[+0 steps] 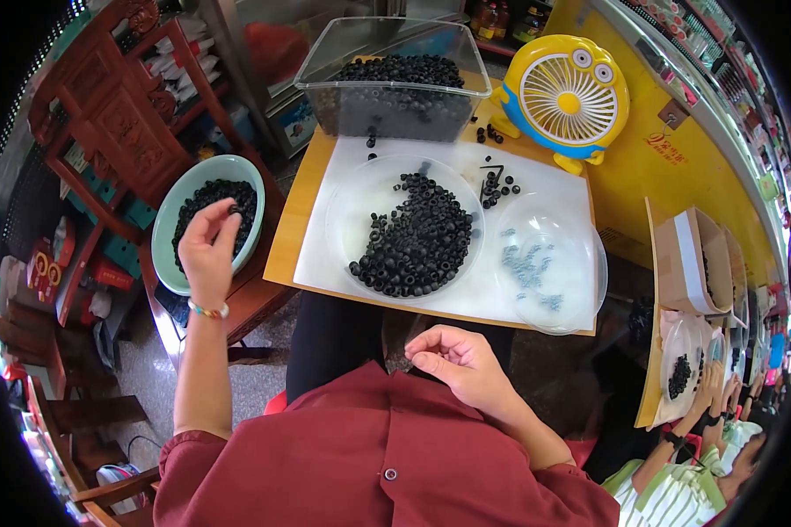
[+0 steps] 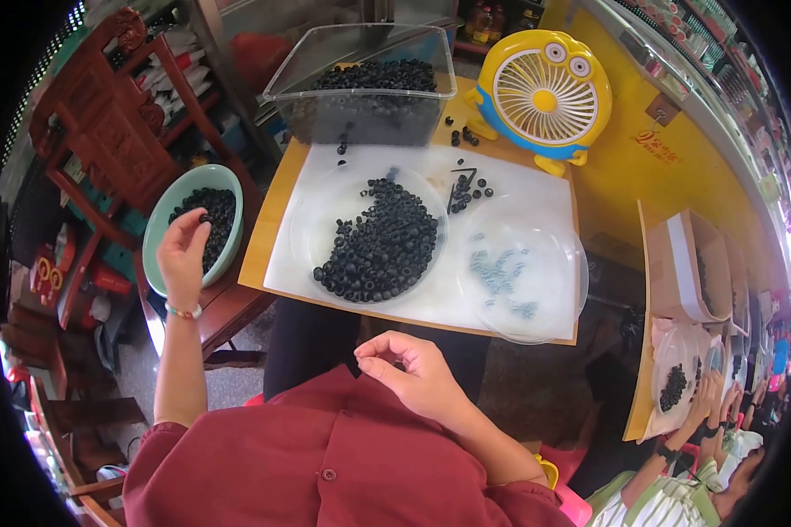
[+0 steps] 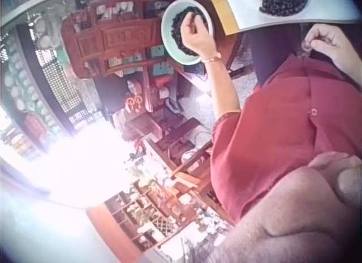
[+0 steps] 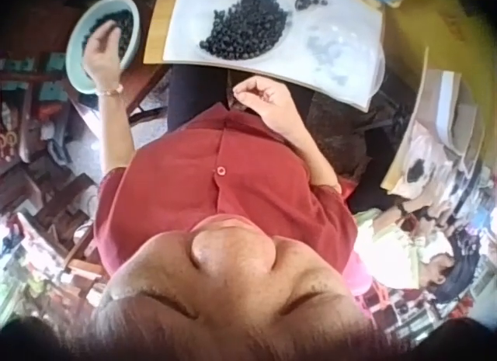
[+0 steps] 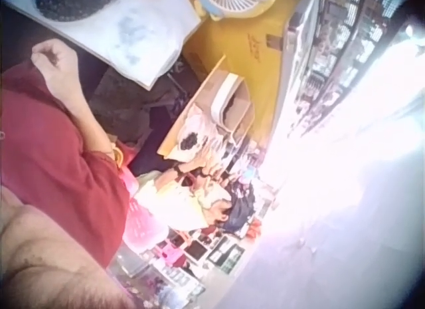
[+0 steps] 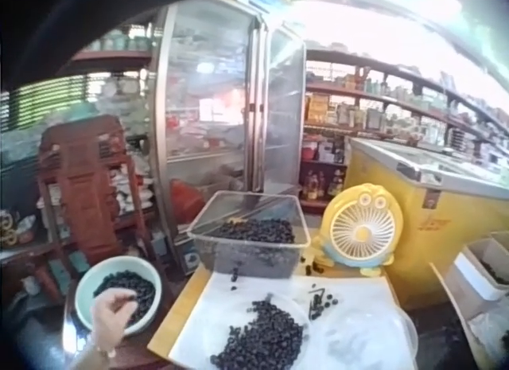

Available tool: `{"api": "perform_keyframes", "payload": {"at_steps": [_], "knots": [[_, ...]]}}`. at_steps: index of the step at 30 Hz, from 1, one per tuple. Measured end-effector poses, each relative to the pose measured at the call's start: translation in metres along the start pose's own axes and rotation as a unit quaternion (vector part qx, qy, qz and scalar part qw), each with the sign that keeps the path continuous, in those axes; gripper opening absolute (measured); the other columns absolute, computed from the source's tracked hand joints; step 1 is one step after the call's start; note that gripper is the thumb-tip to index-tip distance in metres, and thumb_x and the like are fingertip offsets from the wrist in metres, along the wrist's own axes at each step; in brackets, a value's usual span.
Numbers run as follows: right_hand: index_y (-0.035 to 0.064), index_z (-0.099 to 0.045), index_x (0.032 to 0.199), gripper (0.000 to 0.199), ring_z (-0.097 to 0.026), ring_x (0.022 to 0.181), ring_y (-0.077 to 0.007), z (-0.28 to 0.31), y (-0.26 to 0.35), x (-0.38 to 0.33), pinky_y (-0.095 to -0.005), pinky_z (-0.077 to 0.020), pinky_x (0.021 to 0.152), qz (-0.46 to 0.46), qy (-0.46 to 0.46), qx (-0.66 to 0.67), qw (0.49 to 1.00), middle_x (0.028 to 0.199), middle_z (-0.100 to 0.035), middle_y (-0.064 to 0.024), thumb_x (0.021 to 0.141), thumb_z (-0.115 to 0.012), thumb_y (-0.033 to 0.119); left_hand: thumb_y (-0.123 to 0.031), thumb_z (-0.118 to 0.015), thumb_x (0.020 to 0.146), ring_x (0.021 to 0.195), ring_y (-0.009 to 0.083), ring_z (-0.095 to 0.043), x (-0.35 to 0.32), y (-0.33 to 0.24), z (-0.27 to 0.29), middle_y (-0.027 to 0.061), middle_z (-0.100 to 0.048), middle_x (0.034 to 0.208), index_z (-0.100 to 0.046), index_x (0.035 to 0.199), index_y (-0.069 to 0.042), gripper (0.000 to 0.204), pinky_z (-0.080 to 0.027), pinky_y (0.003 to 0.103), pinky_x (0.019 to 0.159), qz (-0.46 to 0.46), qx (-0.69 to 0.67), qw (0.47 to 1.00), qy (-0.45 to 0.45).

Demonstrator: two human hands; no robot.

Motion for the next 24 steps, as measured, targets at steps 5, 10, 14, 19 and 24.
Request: {"api": "perform_keyframes", "payload": {"at_steps": [5,10,14,19,24], "knots": [[-0.0012,-0.061,0.096,0.011,-0.058,0.081,-0.0076,0.006,0.001,-0.001,-0.0225,-0.0473,0.077,0.015,-0.032,-0.004,0.999,0.09,-0.064,-0.0034,0.087,-0.06,0.005,-0.004,-0.068,0.075,0.091,0.019,-0.061,-0.002,-0.021,-0.017,0.0072,-0.066,0.097,-0.066,0.103,-0.007,0.029,-0.046,0.029,0.083,-0.124,0.137,0.983,0.021],[-0.0008,-0.062,0.096,0.012,-0.058,0.08,-0.0072,0.013,0.002,-0.005,-0.0221,-0.0474,0.075,0.017,-0.043,-0.015,0.999,0.089,-0.065,-0.0032,0.087,-0.061,0.007,-0.009,-0.067,0.073,0.087,0.022,-0.06,-0.023,-0.073,-0.121,0.0053,-0.066,0.088,-0.069,0.083,-0.01,0.01,-0.043,0.036,0.086,-0.255,0.194,0.924,0.208],[-0.0001,-0.062,0.097,0.015,-0.057,0.076,-0.0063,0.029,0.01,-0.017,-0.0214,-0.0465,0.072,0.045,-0.066,-0.072,0.994,0.086,-0.065,-0.0019,0.085,-0.063,0.009,-0.014,-0.064,0.074,0.082,0.0211,-0.06,-0.049,-0.079,-0.187,0.0016,-0.064,0.079,-0.069,0.076,-0.014,0.004,-0.039,0.04,0.087,-0.349,0.313,0.817,0.337],[-0.0009,-0.063,0.094,0.01,-0.054,0.08,-0.0051,0.09,0.036,-0.049,-0.0188,-0.0437,0.072,0.094,-0.208,-0.106,0.968,0.088,-0.061,-0.0004,0.085,-0.062,0.003,-0.007,-0.059,0.074,0.079,0.0251,-0.06,-0.049,-0.065,-0.209,0.0073,-0.059,0.081,-0.064,0.083,-0.01,0.01,-0.046,0.037,0.074,-0.335,0.338,0.796,0.373],[-0.0036,-0.065,0.087,0.01,-0.056,0.07,-0.0079,0.169,0.087,-0.078,-0.022,-0.0447,0.067,0.151,-0.409,-0.36,0.825,0.077,-0.064,-0.0048,0.081,-0.062,0.004,-0.003,-0.056,0.075,0.077,0.0289,-0.059,-0.046,-0.058,-0.206,0.0105,-0.059,0.082,-0.063,0.083,-0.007,0.011,-0.048,0.038,0.069,-0.278,0.279,0.84,0.373]]}}
Point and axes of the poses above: each hand's wrist, its own x-axis towards the middle knuckle, its own z-axis out of the back of the hand, y = z × x, the point moved 8 cm from there along x, towards the middle knuckle
